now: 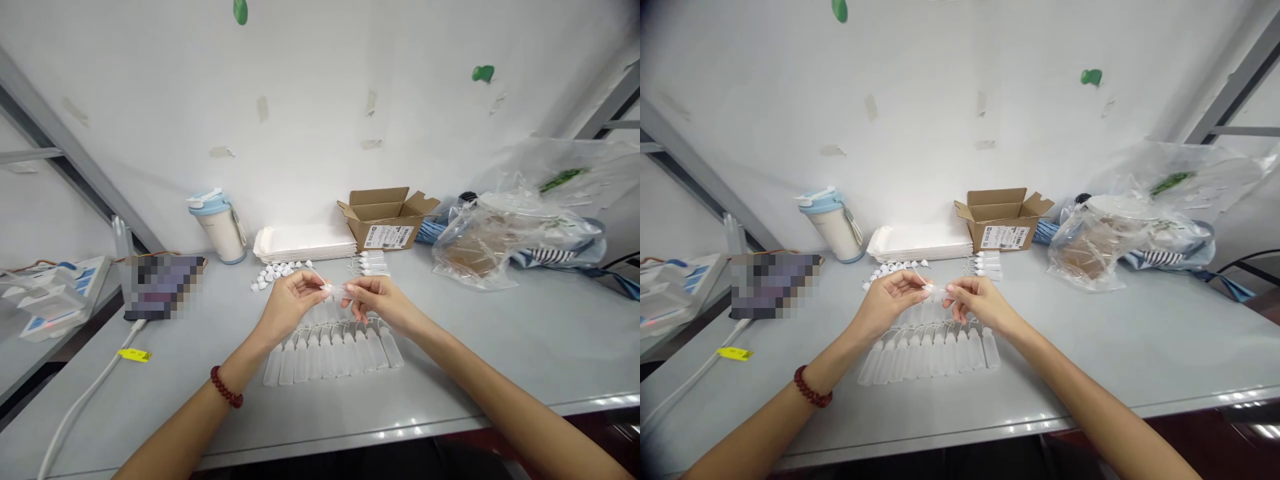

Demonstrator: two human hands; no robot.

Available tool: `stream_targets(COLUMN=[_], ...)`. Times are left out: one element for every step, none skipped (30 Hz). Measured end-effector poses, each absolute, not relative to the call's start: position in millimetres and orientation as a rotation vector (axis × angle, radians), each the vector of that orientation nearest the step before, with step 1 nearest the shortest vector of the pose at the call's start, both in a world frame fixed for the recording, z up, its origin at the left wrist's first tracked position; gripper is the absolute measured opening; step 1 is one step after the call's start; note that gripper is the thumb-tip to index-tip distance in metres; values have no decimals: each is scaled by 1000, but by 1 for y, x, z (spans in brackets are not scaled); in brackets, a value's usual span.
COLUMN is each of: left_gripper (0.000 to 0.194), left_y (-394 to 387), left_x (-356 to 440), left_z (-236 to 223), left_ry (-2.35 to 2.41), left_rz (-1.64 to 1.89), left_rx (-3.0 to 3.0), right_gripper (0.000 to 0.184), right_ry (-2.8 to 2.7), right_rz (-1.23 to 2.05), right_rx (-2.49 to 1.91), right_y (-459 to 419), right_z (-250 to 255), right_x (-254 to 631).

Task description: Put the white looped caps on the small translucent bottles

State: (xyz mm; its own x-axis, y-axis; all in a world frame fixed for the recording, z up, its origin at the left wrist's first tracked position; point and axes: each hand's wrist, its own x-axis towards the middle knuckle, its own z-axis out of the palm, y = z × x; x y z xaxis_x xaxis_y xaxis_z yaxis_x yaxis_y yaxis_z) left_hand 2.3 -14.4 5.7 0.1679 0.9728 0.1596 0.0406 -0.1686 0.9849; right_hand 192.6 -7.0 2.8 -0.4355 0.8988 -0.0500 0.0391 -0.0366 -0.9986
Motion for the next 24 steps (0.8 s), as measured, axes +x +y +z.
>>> stream_targets(left_gripper=[22,23,24,25,27,30,32,32,32,31,29,26,24,22,20,20,19,19,19,20,20,21,21,22], left_y=[-14,-14,-14,-13,-13,-12,-12,-11,-11,-11,-11,-11,-12,-13,-13,-14,-15,-15,-16,-16,-17,-17,-18,-18], left_x=[3,3,4,4,3,3,2,1,1,0,-1,-2,-2,-3,-3,-3,-3,-3,-3,-2,-2,-1,-1,0], left_z=[6,5,5,4,4,3,3,4,4,5,6,7,8,9,9,9,9,9,8,8,8,8,8,8], left_ry=[1047,1058,1070,1082,1095,1105,1108,1107,1100,1089,1075,1062,1055,1056,1060,1068,1076,1081,1084,1087,1092,1096,1098,1096], left_rz=[1177,1173,1167,1148,1120,1084,1048,1021,1004,995,987,975,958,941,927,920,920,927,936,944,944,940,933,928], left_rx=[1445,1447,1452,1465,1487,1519,1560,1606,1652,1696,1737,1776,1815,1851,1884,1912,1934,1946,1950,1947,1942,1936,1934,1938], right_gripper=[37,36,35,35,35,35,35,36,36,36,36,36,36,35,35,35,35,35,35,35,36,36,37,38], right_ry=[-1527,-1518,-1509,-1503,-1500,-1501,-1506,-1511,-1514,-1512,-1506,-1495,-1485,-1477,-1473,-1471,-1469,-1464,-1455,-1443,-1430,-1416,-1404,-1395], right_rz=[1550,1544,1538,1533,1529,1527,1529,1530,1532,1534,1538,1542,1549,1561,1576,1589,1601,1610,1618,1625,1635,1648,1661,1673], right_rx=[-1011,-999,-987,-977,-975,-980,-991,-1001,-1008,-1012,-1012,-1015,-1024,-1039,-1056,-1072,-1081,-1085,-1081,-1075,-1070,-1066,-1063,-1060], right_y=[-8,-9,-9,-10,-10,-10,-10,-10,-9,-9,-8,-7,-6,-6,-5,-5,-5,-5,-5,-5,-5,-5,-5,-5], right_z=[4,5,5,6,6,5,5,3,2,1,0,0,-1,0,0,0,1,1,1,2,2,2,2,1], right_x=[192,192,192,192,192,192,192,192,192,192,192,193,193,193,194,194,194,194,194,193,193,193,193,193])
